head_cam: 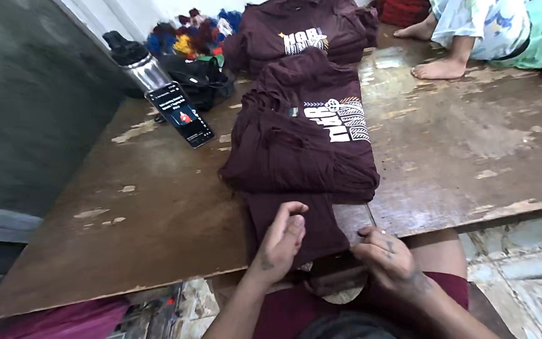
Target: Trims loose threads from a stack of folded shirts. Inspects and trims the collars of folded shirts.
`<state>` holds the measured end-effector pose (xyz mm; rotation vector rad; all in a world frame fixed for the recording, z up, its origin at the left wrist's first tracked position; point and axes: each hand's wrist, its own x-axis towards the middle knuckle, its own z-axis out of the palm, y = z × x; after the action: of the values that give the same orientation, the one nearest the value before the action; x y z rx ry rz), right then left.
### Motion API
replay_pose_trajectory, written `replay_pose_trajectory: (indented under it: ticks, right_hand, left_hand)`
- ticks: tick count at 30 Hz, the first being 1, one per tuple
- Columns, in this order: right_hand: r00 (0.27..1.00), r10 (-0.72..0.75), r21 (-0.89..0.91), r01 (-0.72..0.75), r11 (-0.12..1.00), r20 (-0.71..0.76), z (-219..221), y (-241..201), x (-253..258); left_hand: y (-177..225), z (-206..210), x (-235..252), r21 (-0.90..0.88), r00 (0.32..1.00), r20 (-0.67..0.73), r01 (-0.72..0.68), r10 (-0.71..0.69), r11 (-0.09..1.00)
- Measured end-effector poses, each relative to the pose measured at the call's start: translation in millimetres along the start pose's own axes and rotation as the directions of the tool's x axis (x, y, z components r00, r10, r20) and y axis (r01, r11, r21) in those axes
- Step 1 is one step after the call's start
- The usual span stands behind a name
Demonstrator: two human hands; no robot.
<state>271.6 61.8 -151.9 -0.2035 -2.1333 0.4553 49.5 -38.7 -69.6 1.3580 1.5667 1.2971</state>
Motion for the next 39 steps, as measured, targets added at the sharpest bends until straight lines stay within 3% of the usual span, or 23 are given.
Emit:
replay_pose_trajectory:
  ticks: [3, 7, 10, 14, 19, 23, 26, 29, 33, 36, 39]
  right_hand:
    - [0.991, 0.056, -0.016, -0.055, 0.998, 0.118, -28, 1, -20]
    - [0.984, 0.115, -0.055, -0.108, 0.993, 0.137, -24, -13, 15]
    - [0.982, 0.150, -0.037, -0.146, 0.989, 0.112, -1, -17, 37]
    - [0.991, 0.118, -0.014, -0.117, 0.993, 0.056, 13, -3, 31]
    - [0.945, 0.119, 0.189, -0.183, 0.965, 0.305, -35, 5, 11]
    - [0.958, 0.193, -0.020, -0.193, 0.981, 0.213, -16, -3, 37]
    - [0.982, 0.137, -0.082, -0.128, 0.988, 0.130, 19, 0, 46]
    - [0.989, 0.118, 0.065, -0.124, 0.990, 0.093, 11, 2, 35]
    - [0.927, 0.102, 0.289, -0.215, 0.933, 0.360, -34, 11, 12]
    - [0.914, 0.100, 0.205, -0.193, 0.960, 0.393, -42, 5, 19]
    - [0.941, 0.190, 0.013, -0.202, 0.979, 0.278, -28, -3, 40]
  left_hand:
    - [-5, -17, -8, -0.037, 0.992, -0.110, -0.064, 0.059, 0.997]
    - [0, -6, -2, -0.158, 0.980, -0.191, -0.088, 0.057, 0.983]
    - [3, 11, 6, -0.207, 0.989, -0.145, -0.018, -0.013, 0.978]
    - [-2, 15, 9, -0.073, 0.996, -0.063, 0.051, -0.056, 0.996]
    - [-6, 10, 5, -0.102, 1.000, -0.013, 0.011, -0.012, 0.995]
    - [-6, 16, 11, -0.141, 0.998, -0.035, 0.053, -0.059, 0.989]
    - [-3, 17, 9, -0.043, 0.999, -0.025, 0.040, -0.041, 0.998]
    - [-3, 11, 5, 0.038, 0.999, 0.009, 0.033, -0.034, 0.999]
    - [-8, 4, 2, 0.022, 0.998, 0.056, -0.012, 0.011, 1.000]
    - [-7, 7, 4, 0.020, 0.998, 0.061, -0.028, 0.026, 0.999]
    - [-4, 9, 6, 0.029, 0.998, 0.063, -0.010, 0.008, 1.000]
